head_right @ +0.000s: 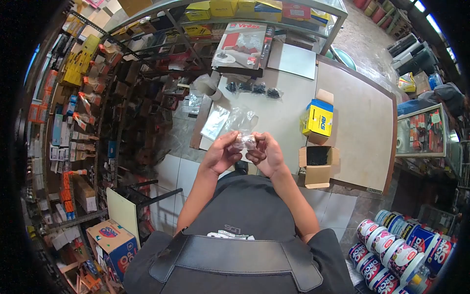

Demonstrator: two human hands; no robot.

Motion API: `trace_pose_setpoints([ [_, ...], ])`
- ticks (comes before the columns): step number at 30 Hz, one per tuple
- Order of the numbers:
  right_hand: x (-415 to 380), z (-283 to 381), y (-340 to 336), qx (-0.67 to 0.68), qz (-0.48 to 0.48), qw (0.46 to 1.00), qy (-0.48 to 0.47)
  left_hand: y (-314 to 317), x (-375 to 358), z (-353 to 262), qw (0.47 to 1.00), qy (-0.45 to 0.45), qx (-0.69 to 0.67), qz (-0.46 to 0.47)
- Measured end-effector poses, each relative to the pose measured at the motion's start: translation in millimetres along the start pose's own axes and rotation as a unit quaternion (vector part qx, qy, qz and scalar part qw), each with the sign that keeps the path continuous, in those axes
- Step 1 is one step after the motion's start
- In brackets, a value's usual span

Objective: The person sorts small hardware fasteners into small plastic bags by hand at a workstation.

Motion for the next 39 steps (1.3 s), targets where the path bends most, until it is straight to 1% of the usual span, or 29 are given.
trace_pose_setpoints([
  [2,-2,1,4,-0.033,-0.009,0.999,-0.007,-1,2,6,0.998,-0.029,0.000,0.063],
  [6,-6,2,10,-0.076,-0.066,0.994,-0.030,10,-2,4,0.997,-0.017,0.015,0.076],
  [8,-1,-3,8,0.000,-0.007,1.000,-0.005,22,-19,-4,0.999,-0.021,-0.032,-0.018],
  [9,-3,-4,6,0.001,-0.008,1.000,-0.005,15,-15,-2,0.999,-0.023,-0.032,-0.018],
  [11,-5,2,9,-0.047,-0.017,0.997,-0.054,12,-7,-7,0.986,0.057,0.066,0.144],
  [12,-7,2,13,-0.047,-0.017,0.997,-0.053,11,-3,-3,0.986,0.057,0.066,0.143],
  [14,-13,6,22,-0.161,-0.033,0.978,-0.125,5,3,-6,0.958,0.225,0.180,0.007],
  [15,-11,5,23,-0.161,-0.034,0.978,-0.126,3,3,-9,0.940,0.278,0.194,-0.027],
  [16,-10,7,24,-0.229,-0.051,0.957,-0.173,6,4,-4,0.941,0.278,0.194,-0.025],
  [17,-10,9,24,-0.294,-0.068,0.928,-0.219,11,-4,-7,0.917,0.334,0.208,-0.062],
  [18,-7,7,21,-0.294,-0.068,0.928,-0.218,13,-10,-9,0.888,0.389,0.222,-0.099],
  [19,-5,8,17,-0.328,-0.082,0.903,-0.264,13,-9,-8,0.862,0.423,0.259,-0.105],
  [20,-6,11,19,-0.361,-0.095,0.874,-0.310,13,-10,-10,0.862,0.423,0.259,-0.105],
  [21,-6,11,21,-0.361,-0.095,0.874,-0.311,18,-15,-16,0.799,0.490,0.331,-0.104],
  [22,-10,13,23,-0.419,-0.134,0.822,-0.360,25,-22,-18,0.727,0.550,0.399,-0.101],
  [23,-16,17,27,-0.474,-0.172,0.763,-0.406,29,-26,-19,0.722,0.553,0.403,-0.102],
  [24,-17,19,29,-0.474,-0.172,0.763,-0.405,29,-27,-19,0.722,0.553,0.403,-0.102],
  [26,-32,30,49,-0.572,-0.171,0.561,-0.574,32,-28,-16,0.694,0.554,0.456,-0.064],
  [27,-36,33,53,-0.592,-0.169,0.529,-0.584,30,-28,-15,0.693,0.555,0.456,-0.064],
  [28,-35,35,51,-0.591,-0.169,0.528,-0.586,30,-25,-11,0.690,0.549,0.468,-0.053],
  [30,-29,31,44,-0.584,-0.112,0.566,-0.570,33,-23,-9,0.686,0.545,0.480,-0.038],
  [31,-27,28,39,-0.562,-0.133,0.597,-0.556,32,-21,-11,0.699,0.522,0.485,-0.053],
  [32,-26,25,36,-0.561,-0.132,0.598,-0.558,31,-20,-13,0.711,0.499,0.490,-0.070],
  [33,-24,25,28,-0.531,-0.166,0.633,-0.538,32,-20,-15,0.711,0.500,0.490,-0.072],
  [34,-22,26,21,-0.500,-0.199,0.667,-0.516,31,-19,-16,0.736,0.481,0.468,-0.090],
  [35,-24,30,27,-0.513,-0.188,0.652,-0.526,30,-18,-17,0.760,0.462,0.445,-0.107],
  [36,-25,33,31,-0.513,-0.188,0.652,-0.526,32,-19,-18,0.760,0.462,0.444,-0.107],
  [38,-29,37,46,-0.569,-0.168,0.605,-0.531,39,-23,-24,0.763,0.492,0.408,-0.094],
  [39,-29,36,47,-0.569,-0.167,0.606,-0.531,43,-22,-26,0.763,0.492,0.408,-0.095],
])
Point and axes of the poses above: each hand's wrist, its own x-axis towards the middle knuckle, its own y-axis out of the palm, z = x × y, the point moved 5 cm from there along x, towards the middle knuckle, and after that the axes turned 8 degrees about -z, right-handed, at the moved point
